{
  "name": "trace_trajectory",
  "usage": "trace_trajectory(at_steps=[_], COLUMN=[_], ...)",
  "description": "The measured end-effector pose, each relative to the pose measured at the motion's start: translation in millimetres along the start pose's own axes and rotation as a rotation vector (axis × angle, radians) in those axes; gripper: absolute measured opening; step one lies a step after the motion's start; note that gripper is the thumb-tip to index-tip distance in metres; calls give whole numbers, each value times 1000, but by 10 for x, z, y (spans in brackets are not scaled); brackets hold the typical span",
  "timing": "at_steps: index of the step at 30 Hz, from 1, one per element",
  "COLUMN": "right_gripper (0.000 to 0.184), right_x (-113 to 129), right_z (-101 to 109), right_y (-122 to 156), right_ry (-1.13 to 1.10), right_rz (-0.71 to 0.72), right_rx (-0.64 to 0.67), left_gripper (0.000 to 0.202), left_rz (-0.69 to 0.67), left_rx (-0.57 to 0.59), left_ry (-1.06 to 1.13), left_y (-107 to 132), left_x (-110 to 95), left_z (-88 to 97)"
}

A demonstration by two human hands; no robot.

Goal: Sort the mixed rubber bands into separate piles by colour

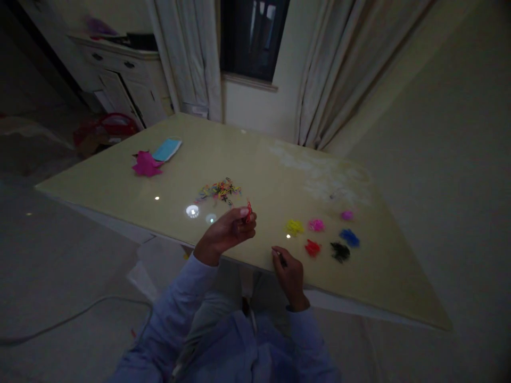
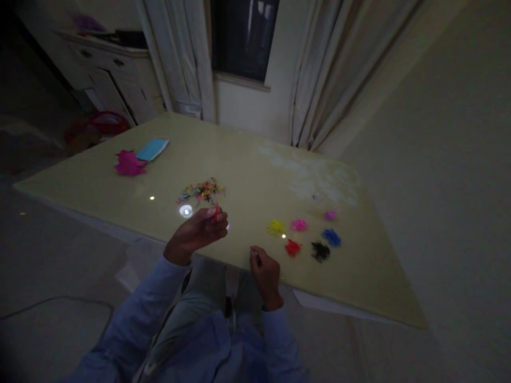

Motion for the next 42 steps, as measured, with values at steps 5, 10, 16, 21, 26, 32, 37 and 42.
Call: trace_trajectory(at_steps=[5, 10, 16, 21, 26, 32, 37, 42], right_gripper=[30, 29, 30, 27, 24, 22, 23, 24], right_x=[22, 27, 24, -2, -120, -262, -256, -280], right_z=[-16, -33, -35, 17, 195, 359, 353, 326], right_y=[30, 41, 64, 146, 355, 548, 548, 539], right_ry=[15, 12, -32, -144, -211, -197, -183, -165], right_rz=[25, 40, 70, 94, 69, -5, 24, 15], right_rx=[8, 38, 51, 53, -30, -130, -131, -100], left_gripper=[25, 28, 27, 21, 15, 26, 26, 25], left_rz=[75, 83, -3, -160, -261, -158, -178, -228], left_rx=[28, 72, -45, -202, -12, 153, 209, 143], left_ry=[-55, -90, -337, -970, -1623, -1981, -1987, -1849], left_y=[-161, -185, -391, -844, -1119, -1174, -1129, -1077], left_x=[276, 387, 524, 849, 1273, 1568, 1600, 1519], left_z=[-198, -335, -301, -183, -234, -199, -201, -161])
Point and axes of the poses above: each hand's wrist, its own y-axis away from the middle knuckle, its own z-axis out of the back of the hand, x = y × z, the point moved 5 cm from there along -y, towards the middle knuckle, and after that the axes turned 5 degrees about y, right-handed, at the moved point
